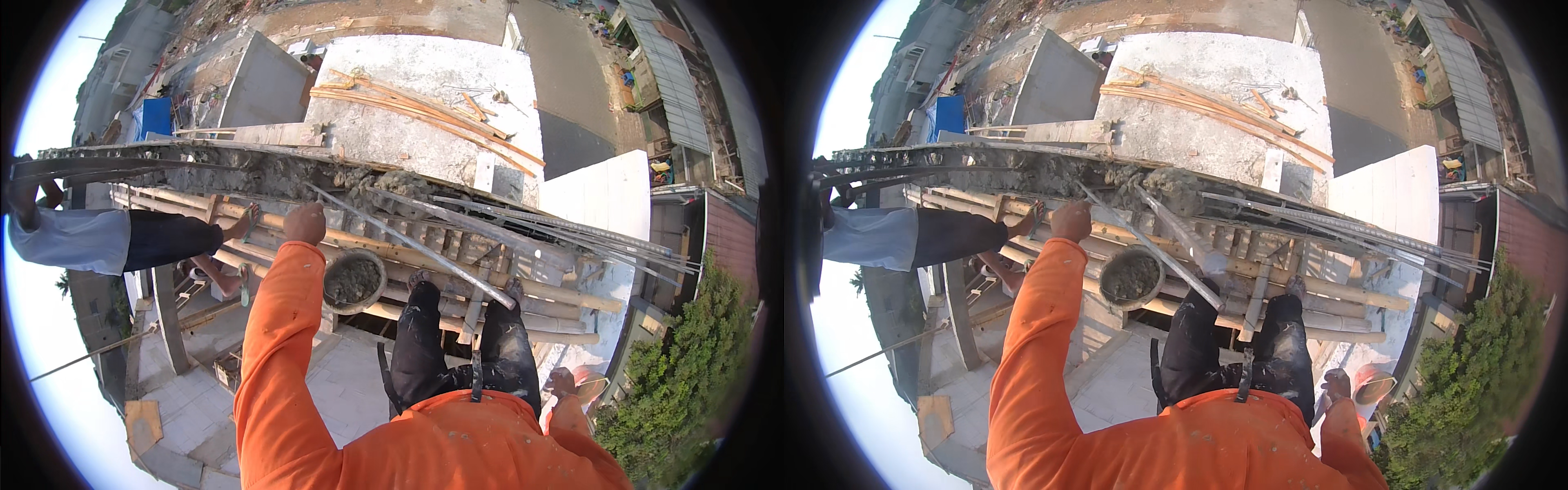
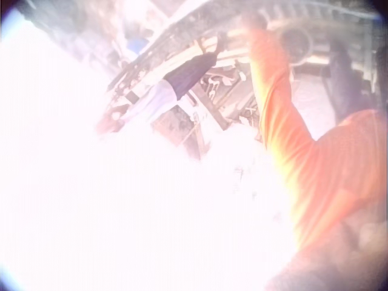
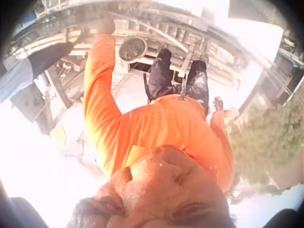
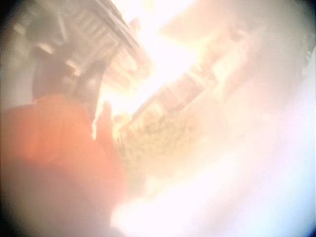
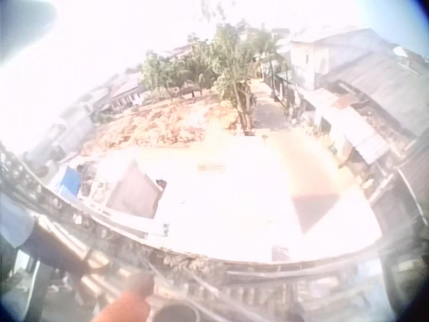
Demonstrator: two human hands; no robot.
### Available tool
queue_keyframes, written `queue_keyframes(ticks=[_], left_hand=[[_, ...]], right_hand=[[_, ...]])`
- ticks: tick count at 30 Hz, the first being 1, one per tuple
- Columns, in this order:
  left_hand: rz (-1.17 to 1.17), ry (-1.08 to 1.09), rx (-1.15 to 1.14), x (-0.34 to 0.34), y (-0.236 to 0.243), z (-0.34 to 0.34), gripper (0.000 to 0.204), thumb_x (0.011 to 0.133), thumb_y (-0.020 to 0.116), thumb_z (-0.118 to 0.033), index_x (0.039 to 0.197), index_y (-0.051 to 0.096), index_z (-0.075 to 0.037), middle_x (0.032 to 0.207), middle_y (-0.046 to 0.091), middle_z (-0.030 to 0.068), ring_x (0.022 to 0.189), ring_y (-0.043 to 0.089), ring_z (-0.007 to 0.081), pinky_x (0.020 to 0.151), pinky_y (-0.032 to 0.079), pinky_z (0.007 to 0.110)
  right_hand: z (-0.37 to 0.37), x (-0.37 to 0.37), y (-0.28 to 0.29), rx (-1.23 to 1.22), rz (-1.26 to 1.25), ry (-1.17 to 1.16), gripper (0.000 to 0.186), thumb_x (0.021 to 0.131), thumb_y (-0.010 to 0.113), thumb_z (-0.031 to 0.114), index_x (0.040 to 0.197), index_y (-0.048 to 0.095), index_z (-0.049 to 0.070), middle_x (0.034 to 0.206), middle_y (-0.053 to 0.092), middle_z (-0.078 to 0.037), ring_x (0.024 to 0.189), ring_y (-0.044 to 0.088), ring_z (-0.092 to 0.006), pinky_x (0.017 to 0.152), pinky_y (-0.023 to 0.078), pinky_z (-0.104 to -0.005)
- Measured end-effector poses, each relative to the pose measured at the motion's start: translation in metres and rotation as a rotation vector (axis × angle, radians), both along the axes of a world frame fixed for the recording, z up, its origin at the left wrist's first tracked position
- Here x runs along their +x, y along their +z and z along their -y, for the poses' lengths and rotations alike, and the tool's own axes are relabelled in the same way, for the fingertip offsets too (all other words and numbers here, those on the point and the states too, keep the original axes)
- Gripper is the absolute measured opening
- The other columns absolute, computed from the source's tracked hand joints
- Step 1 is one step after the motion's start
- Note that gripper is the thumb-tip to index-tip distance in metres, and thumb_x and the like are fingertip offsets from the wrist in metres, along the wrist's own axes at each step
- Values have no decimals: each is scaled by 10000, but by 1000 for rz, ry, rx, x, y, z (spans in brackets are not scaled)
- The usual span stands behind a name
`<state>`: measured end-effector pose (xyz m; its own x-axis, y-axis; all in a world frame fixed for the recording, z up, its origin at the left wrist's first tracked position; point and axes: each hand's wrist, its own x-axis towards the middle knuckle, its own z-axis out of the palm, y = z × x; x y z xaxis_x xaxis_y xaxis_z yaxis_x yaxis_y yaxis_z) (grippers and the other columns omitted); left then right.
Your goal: The person applies wet mortar to a brick wall using a trowel and a bucket, then positions and secures rebar into the wet cement.
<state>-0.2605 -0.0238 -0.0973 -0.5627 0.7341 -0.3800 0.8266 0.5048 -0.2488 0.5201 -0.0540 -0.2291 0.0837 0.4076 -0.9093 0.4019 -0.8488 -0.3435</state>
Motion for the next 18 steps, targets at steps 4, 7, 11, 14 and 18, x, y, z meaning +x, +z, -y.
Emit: queue_keyframes(ticks=[4, 7, 11, 14, 18], left_hand=[[29, 61, -57, 63, 90, 54, 376, 760, 471, -92, 1122, 560, -141, 811, 625, 168, 776, 614, 331, 656, 480, 430], [124, 71, -70, 127, 128, 58, 463, 717, 473, -60, 1167, 536, -150, 807, 612, 187, 778, 608, 353, 664, 477, 454], [172, 30, -28, 158, 45, 7, 415, 725, 492, -106, 1133, 553, -148, 853, 621, 192, 795, 610, 371, 691, 487, 451], [179, -11, -104, 142, -42, -58, 277, 768, 493, -145, 1021, 597, -109, 911, 632, 187, 821, 617, 359, 707, 492, 440], [160, -59, -134, 147, -33, -87, 221, 774, 499, -146, 957, 615, -101, 892, 630, 178, 853, 615, 324, 700, 493, 425]], right_hand=[[-2, -21, 10, -11, 76, 167, 113, 779, 526, 69, 876, 547, 14, 755, 588, -97, 551, 580, -195, 474, 477, -289], [-12, -47, 15, -106, 59, 158, 139, 767, 519, 47, 895, 541, -3, 788, 596, -107, 656, 592, -197, 539, 485, -295], [-26, -61, 10, 67, -96, 83, 152, 753, 526, 54, 890, 545, -10, 757, 584, -99, 645, 586, -198, 557, 483, -303], [-23, -40, 3, 189, -28, 155, 133, 766, 528, 53, 888, 536, 4, 741, 576, -81, 626, 553, -164, 559, 446, -287], [3, 3, 0, 142, 24, 29, 122, 731, 531, 79, 847, 553, 46, 716, 572, -69, 574, 584, -153, 450, 415, -270]])
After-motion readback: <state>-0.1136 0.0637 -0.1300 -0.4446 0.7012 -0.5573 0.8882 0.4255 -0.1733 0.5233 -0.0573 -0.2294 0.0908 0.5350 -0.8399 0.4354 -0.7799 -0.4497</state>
